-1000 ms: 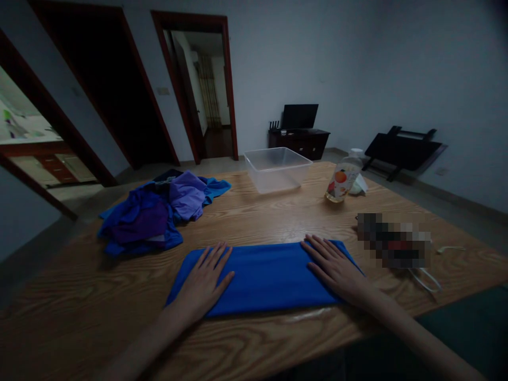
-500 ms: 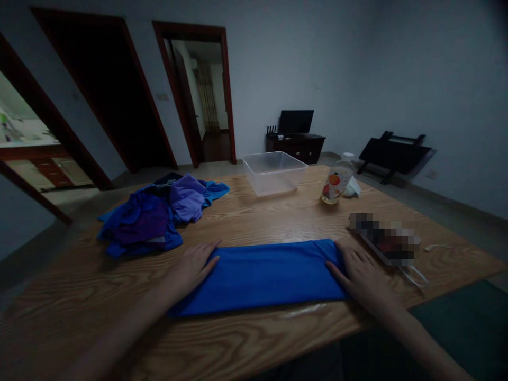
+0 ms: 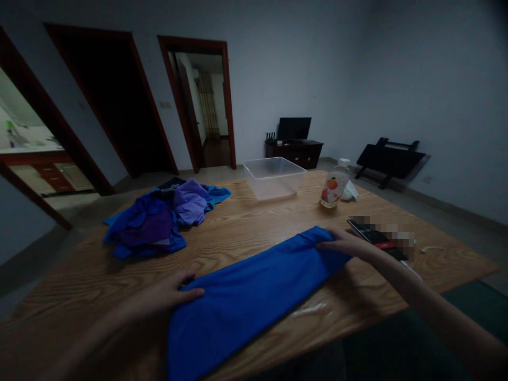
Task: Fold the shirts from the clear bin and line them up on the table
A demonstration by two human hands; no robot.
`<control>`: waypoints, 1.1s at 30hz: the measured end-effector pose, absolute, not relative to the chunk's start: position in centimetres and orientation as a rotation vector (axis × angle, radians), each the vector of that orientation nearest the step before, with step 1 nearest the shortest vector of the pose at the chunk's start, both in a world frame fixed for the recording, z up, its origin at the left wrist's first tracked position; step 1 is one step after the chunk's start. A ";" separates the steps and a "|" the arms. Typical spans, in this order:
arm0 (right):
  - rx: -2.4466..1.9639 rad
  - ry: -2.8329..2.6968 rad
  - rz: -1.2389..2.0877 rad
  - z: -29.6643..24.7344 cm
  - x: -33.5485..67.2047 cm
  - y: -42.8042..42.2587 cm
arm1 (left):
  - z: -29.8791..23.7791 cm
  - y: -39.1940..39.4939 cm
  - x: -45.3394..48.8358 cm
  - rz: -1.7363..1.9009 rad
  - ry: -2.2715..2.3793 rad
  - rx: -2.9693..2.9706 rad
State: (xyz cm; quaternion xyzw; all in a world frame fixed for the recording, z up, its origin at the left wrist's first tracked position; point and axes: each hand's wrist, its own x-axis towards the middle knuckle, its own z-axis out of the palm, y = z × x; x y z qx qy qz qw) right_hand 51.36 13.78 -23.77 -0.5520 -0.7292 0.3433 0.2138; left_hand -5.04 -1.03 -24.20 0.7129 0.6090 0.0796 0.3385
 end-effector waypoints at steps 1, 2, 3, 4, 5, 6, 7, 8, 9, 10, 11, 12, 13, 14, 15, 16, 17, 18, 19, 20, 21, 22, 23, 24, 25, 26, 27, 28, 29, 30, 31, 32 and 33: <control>-1.524 -1.973 1.080 -23.1 50.7 15.2 | -25.2 -2.3 -4.8 0.307 1.629 1.794; -1.529 -1.908 1.178 -22.6 50.1 16.6 | -26.2 -3.5 -4.4 0.388 1.642 1.741; -1.541 -1.847 1.226 -22.1 49.6 18.0 | -27.2 -4.5 -3.8 0.448 1.633 1.701; -1.555 -1.807 1.219 -21.6 49.1 19.4 | -28.1 -5.4 -3.0 0.500 1.611 1.673; -1.566 -1.795 1.189 -21.3 48.6 20.7 | -28.8 -6.0 -2.2 0.536 1.589 1.650; -1.569 -1.803 1.147 -21.1 48.3 21.9 | -29.4 -6.6 -1.4 0.555 1.576 1.634; -1.570 -1.820 1.098 -21.0 47.9 23.1 | -29.8 -7.0 -0.6 0.560 1.575 1.629; -1.575 -1.838 1.046 -20.9 47.6 24.0 | -30.0 -7.3 0.1 0.557 1.593 1.640; -1.585 -1.858 0.989 -21.1 47.3 24.9 | -30.1 -7.5 0.7 0.547 1.627 1.677; -1.599 -1.882 0.929 -21.3 47.0 25.5 | -30.0 -7.7 1.2 0.537 1.681 1.745; -1.615 -1.911 0.866 -21.6 46.7 25.9 | -29.8 -7.8 1.6 0.531 1.748 1.847; -1.631 -1.944 0.802 -22.1 46.3 26.1 | -29.5 -7.9 1.9 0.525 1.810 1.976; -1.643 -1.980 0.729 -22.6 45.8 26.1 | -29.0 -7.9 2.3 0.522 1.854 2.122; -1.644 -2.020 0.649 -23.2 45.2 25.9 | -28.4 -7.9 2.6 0.521 1.857 2.282; -1.629 -2.065 0.566 -23.8 44.5 25.5 | -27.8 -7.8 3.1 0.523 1.808 2.440; -1.597 -2.118 0.486 -24.4 43.8 25.0 | -27.1 -7.6 3.6 0.525 1.715 2.579; -1.549 -2.182 0.417 -25.1 43.0 24.3 | -26.5 -7.4 4.2 0.515 1.588 2.688; -1.488 -2.258 0.366 -25.9 42.2 23.6 | -26.1 -7.1 4.9 0.499 1.461 2.764; -1.423 -2.342 0.333 -26.6 41.5 22.8 | -25.9 -6.7 5.5 0.476 1.350 2.812; -1.363 -2.427 0.315 -27.3 40.9 22.2 | -25.9 -6.4 6.0 0.454 1.267 2.840; -1.315 -2.503 0.301 -27.9 40.5 21.6 | -26.1 -6.1 6.5 0.436 1.214 2.856; -1.288 -2.561 0.287 -28.5 40.3 21.2 | -26.6 -5.8 6.8 0.419 1.173 2.869; -1.281 -2.601 0.268 -28.9 40.3 21.0 | -27.1 -5.7 6.9 0.408 1.148 2.880; -1.293 -2.623 0.244 -29.2 40.3 21.0 | -27.7 -5.6 7.0 0.406 1.135 2.888; -1.314 -2.632 0.220 -29.4 40.5 21.2 | -28.2 -5.6 6.9 0.407 1.132 2.889; -1.337 -2.635 0.197 -29.4 40.7 21.6 | -28.6 -5.7 6.7 0.406 1.132 2.882; -1.360 -2.634 0.177 -29.2 40.8 22.0 | -28.8 -5.9 6.5 0.410 1.125 2.870; -1.383 -2.631 0.159 -29.0 40.7 22.4 | -28.9 -6.1 6.2 0.420 1.107 2.858; -1.405 -2.624 0.140 -28.7 40.6 22.7 | -28.8 -6.3 5.7 0.418 1.083 2.844; -1.426 -2.613 0.118 -28.2 40.3 22.7 | -28.8 -6.4 5.1 0.403 1.066 2.829; -1.445 -2.600 0.095 -27.7 39.9 22.2 | -28.7 -6.6 4.4 0.385 1.075 2.809; -1.460 -2.589 0.070 -27.1 39.4 21.3 | -28.7 -6.7 3.6 0.392 1.128 2.779; -1.450 -2.589 0.045 -26.5 39.0 19.7 | -28.9 -6.8 2.7 0.421 1.219 2.737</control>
